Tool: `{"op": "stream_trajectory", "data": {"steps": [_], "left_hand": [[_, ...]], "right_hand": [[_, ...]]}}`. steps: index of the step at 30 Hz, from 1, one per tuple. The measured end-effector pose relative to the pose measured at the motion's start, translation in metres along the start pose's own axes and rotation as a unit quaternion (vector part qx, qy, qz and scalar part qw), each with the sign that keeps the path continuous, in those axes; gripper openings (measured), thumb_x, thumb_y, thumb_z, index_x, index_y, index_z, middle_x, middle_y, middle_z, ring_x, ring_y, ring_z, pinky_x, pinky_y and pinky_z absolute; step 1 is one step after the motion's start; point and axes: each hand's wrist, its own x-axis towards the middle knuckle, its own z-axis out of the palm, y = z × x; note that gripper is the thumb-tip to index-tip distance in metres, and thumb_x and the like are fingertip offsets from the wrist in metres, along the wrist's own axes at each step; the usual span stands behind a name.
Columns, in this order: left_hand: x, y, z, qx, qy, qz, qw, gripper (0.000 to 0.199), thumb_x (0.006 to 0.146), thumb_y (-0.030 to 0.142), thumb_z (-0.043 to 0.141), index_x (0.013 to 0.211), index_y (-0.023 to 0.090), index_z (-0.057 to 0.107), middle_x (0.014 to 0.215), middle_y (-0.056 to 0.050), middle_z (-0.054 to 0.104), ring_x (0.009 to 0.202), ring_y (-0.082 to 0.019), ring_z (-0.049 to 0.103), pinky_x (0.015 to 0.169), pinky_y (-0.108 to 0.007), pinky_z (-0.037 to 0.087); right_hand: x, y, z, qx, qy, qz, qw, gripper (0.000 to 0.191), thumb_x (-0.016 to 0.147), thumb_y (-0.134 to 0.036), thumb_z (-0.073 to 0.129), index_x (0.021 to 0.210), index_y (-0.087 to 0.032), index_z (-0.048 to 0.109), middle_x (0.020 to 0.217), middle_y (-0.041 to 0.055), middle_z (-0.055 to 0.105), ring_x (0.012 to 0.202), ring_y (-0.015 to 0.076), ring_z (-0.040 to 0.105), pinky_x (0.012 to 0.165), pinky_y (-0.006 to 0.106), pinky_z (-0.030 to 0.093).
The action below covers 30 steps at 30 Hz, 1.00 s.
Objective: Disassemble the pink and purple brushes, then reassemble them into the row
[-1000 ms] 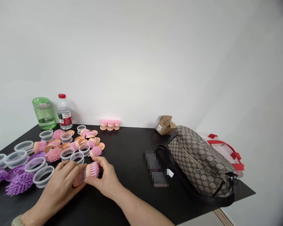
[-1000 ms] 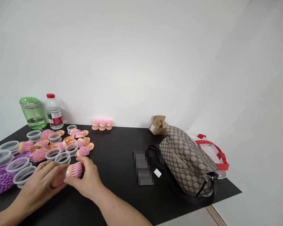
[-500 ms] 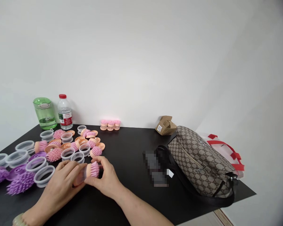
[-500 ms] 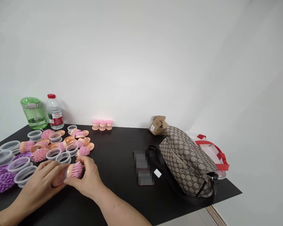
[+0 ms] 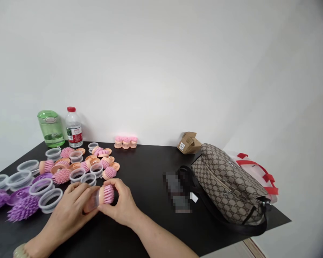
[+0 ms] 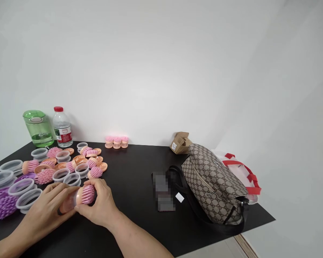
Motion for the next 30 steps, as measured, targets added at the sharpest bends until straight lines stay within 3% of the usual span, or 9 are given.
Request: {"op": "stream_trajectory", "data": {"steps": [3, 5, 10, 13, 17, 21, 24, 27, 30], "left_hand": [[0.0, 0.0, -0.001, -0.004, 0.001, -0.002, 1.0, 0.024, 0.087, 0.031, 0.064, 0.108, 0.02, 0.06, 0.088, -0.003, 0.064, 0.081, -0.022, 0.06, 0.083, -0.036, 0.043], [0.0, 0.001, -0.002, -0.006, -0.002, -0.002, 1.0, 0.024, 0.088, 0.03, 0.063, 0.109, 0.019, 0.06, 0.089, -0.003, 0.065, 0.081, -0.022, 0.06, 0.083, -0.036, 0.044], [0.0, 0.003, -0.002, -0.008, -0.005, -0.012, 1.0, 0.023, 0.089, 0.028, 0.063, 0.11, 0.02, 0.059, 0.09, -0.003, 0.066, 0.082, -0.021, 0.061, 0.086, -0.036, 0.044], [0.001, 0.005, -0.004, -0.011, -0.008, -0.018, 1.0, 0.023, 0.089, 0.027, 0.063, 0.111, 0.021, 0.059, 0.09, -0.003, 0.066, 0.082, -0.02, 0.062, 0.086, -0.036, 0.045], [0.003, 0.008, -0.006, -0.015, -0.01, -0.025, 1.0, 0.021, 0.089, 0.027, 0.063, 0.108, 0.022, 0.06, 0.088, -0.002, 0.065, 0.079, -0.02, 0.062, 0.085, -0.036, 0.045], [0.006, 0.01, -0.009, -0.015, -0.008, -0.03, 0.999, 0.019, 0.088, 0.025, 0.063, 0.106, 0.021, 0.06, 0.087, -0.002, 0.064, 0.078, -0.019, 0.062, 0.085, -0.035, 0.045], [0.007, 0.011, -0.009, -0.015, -0.003, -0.031, 0.999, 0.018, 0.088, 0.026, 0.063, 0.106, 0.021, 0.061, 0.085, -0.002, 0.065, 0.078, -0.02, 0.062, 0.084, -0.035, 0.046], [0.004, 0.011, -0.007, -0.026, 0.002, -0.048, 0.999, 0.025, 0.088, 0.032, 0.065, 0.11, 0.021, 0.06, 0.091, -0.004, 0.068, 0.082, -0.022, 0.064, 0.083, -0.035, 0.048], [-0.001, 0.012, -0.004, -0.057, -0.005, -0.111, 0.992, 0.042, 0.084, 0.038, 0.07, 0.12, 0.022, 0.056, 0.102, -0.006, 0.069, 0.092, -0.024, 0.066, 0.081, -0.034, 0.051]], "right_hand": [[-0.001, -0.001, -0.001, 0.009, -0.007, -0.034, 0.999, 0.06, 0.058, -0.016, 0.081, 0.113, -0.023, 0.059, 0.113, 0.0044, 0.066, 0.105, 0.0234, 0.065, 0.094, 0.037, 0.051], [-0.001, 0.0, 0.0, 0.018, -0.014, -0.012, 1.0, 0.067, 0.059, -0.025, 0.085, 0.119, -0.023, 0.056, 0.116, 0.0064, 0.065, 0.106, 0.0246, 0.064, 0.094, 0.039, 0.051], [0.0, 0.003, 0.0, 0.014, -0.004, 0.031, 0.999, 0.044, 0.066, -0.024, 0.08, 0.107, -0.022, 0.063, 0.108, 0.0053, 0.069, 0.101, 0.0244, 0.066, 0.093, 0.04, 0.051], [0.001, 0.003, -0.002, 0.019, -0.016, 0.024, 0.999, 0.053, 0.066, -0.027, 0.081, 0.114, -0.022, 0.06, 0.113, 0.0059, 0.067, 0.103, 0.0239, 0.065, 0.09, 0.037, 0.052], [0.002, 0.003, -0.003, 0.013, -0.032, 0.074, 0.997, 0.043, 0.069, -0.029, 0.078, 0.109, -0.023, 0.063, 0.097, 0.0017, 0.071, 0.087, 0.0208, 0.067, 0.082, 0.034, 0.053], [0.001, 0.004, -0.002, 0.041, -0.033, 0.067, 0.996, 0.055, 0.066, -0.029, 0.081, 0.116, -0.023, 0.06, 0.106, 0.0032, 0.07, 0.092, 0.0211, 0.067, 0.082, 0.032, 0.052], [0.001, 0.005, -0.002, 0.039, -0.04, 0.091, 0.994, 0.048, 0.068, -0.037, 0.081, 0.109, -0.022, 0.063, 0.095, 0.0013, 0.071, 0.083, 0.0199, 0.066, 0.077, 0.031, 0.052], [0.002, 0.004, -0.002, 0.032, -0.027, 0.096, 0.994, 0.039, 0.067, -0.038, 0.08, 0.1, -0.022, 0.066, 0.087, -0.0007, 0.07, 0.076, 0.0182, 0.064, 0.074, 0.03, 0.051], [0.004, 0.0, -0.005, 0.038, -0.013, 0.081, 0.996, 0.037, 0.067, -0.038, 0.079, 0.098, -0.021, 0.068, 0.086, 0.0, 0.071, 0.076, 0.0182, 0.064, 0.074, 0.03, 0.05]]}}
